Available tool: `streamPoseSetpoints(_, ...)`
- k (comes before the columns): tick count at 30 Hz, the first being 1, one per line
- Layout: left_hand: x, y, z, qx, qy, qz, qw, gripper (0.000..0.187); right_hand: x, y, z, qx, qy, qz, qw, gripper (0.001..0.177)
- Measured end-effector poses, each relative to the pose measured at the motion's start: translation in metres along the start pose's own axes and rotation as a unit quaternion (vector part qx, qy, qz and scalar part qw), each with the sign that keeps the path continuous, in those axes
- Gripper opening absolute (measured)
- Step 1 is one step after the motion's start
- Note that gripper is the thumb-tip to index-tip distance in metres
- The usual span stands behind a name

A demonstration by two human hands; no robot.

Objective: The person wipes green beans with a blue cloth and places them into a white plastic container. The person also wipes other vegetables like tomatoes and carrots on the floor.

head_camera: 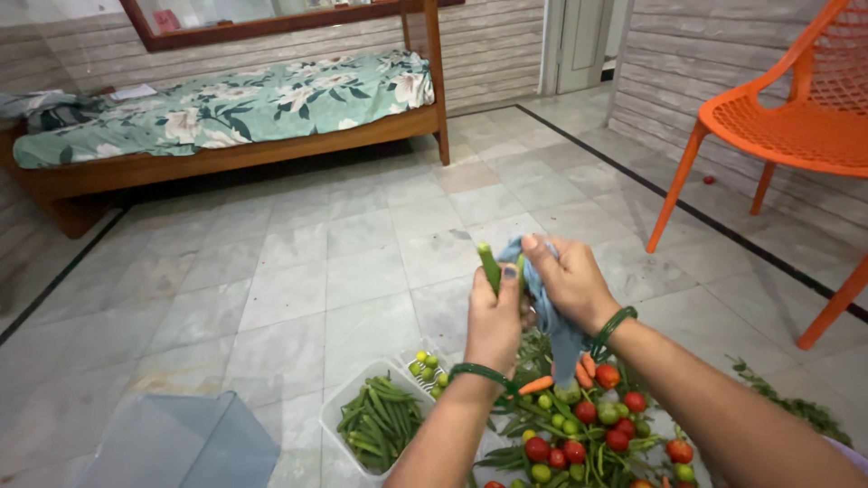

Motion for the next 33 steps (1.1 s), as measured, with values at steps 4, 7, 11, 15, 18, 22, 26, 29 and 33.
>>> streamPoseSetpoints(4,0.018,0.002,-0.003,-0.019,0.000,-0.080,0.997,0.033,-0.015,-0.014,0.002,0.056,-0.024,0.072,0.996,0.035)
streamPoseSetpoints(7,0.016,0.008,-0.003,-0.015,-0.059,-0.259,0.964,0.031,-0.074,-0.002,-0.020,0.010,-0.193,0.015,0.981,0.042)
streamPoseSetpoints(11,0.052,-0.005,0.008,-0.046,0.031,-0.277,0.959,0.033,-0.115,0.033,-0.054,-0.078,-0.360,-0.161,0.916,0.053)
streamPoseSetpoints(15,0.064,-0.024,0.013,-0.034,0.036,-0.212,0.976,0.034,-0.070,0.043,-0.039,-0.235,-0.253,-0.345,0.873,0.052)
streamPoseSetpoints(18,0.050,-0.015,0.011,-0.077,0.019,-0.166,0.983,0.031,-0.045,-0.008,-0.009,-0.125,-0.129,-0.423,0.888,0.040)
streamPoseSetpoints(22,0.026,-0.006,0.013,-0.102,-0.013,-0.097,0.990,0.043,-0.047,-0.042,0.006,-0.066,-0.083,-0.124,0.987,0.045)
streamPoseSetpoints(26,0.004,0.010,0.013,-0.136,0.059,0.083,0.985,0.073,-0.067,-0.012,-0.007,-0.127,-0.159,0.031,0.978,0.055)
streamPoseSetpoints(29,0.015,0.024,-0.004,-0.200,0.221,0.215,0.930,0.087,-0.038,0.011,-0.007,-0.166,-0.067,0.019,0.984,0.037)
streamPoseSetpoints(33,-0.001,0.017,0.000,-0.175,-0.024,0.007,0.984,0.073,-0.011,-0.011,0.005,-0.191,-0.038,0.108,0.975,0.034)
Point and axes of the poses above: each hand's wrist, its own z-axis towards the middle knuckle, its own y-axis out of the palm, x = y × z, the point moved 10 cm from there along z, towards the middle knuckle, and after that the axes turned 10 degrees about -z, right-handed, at the moved point
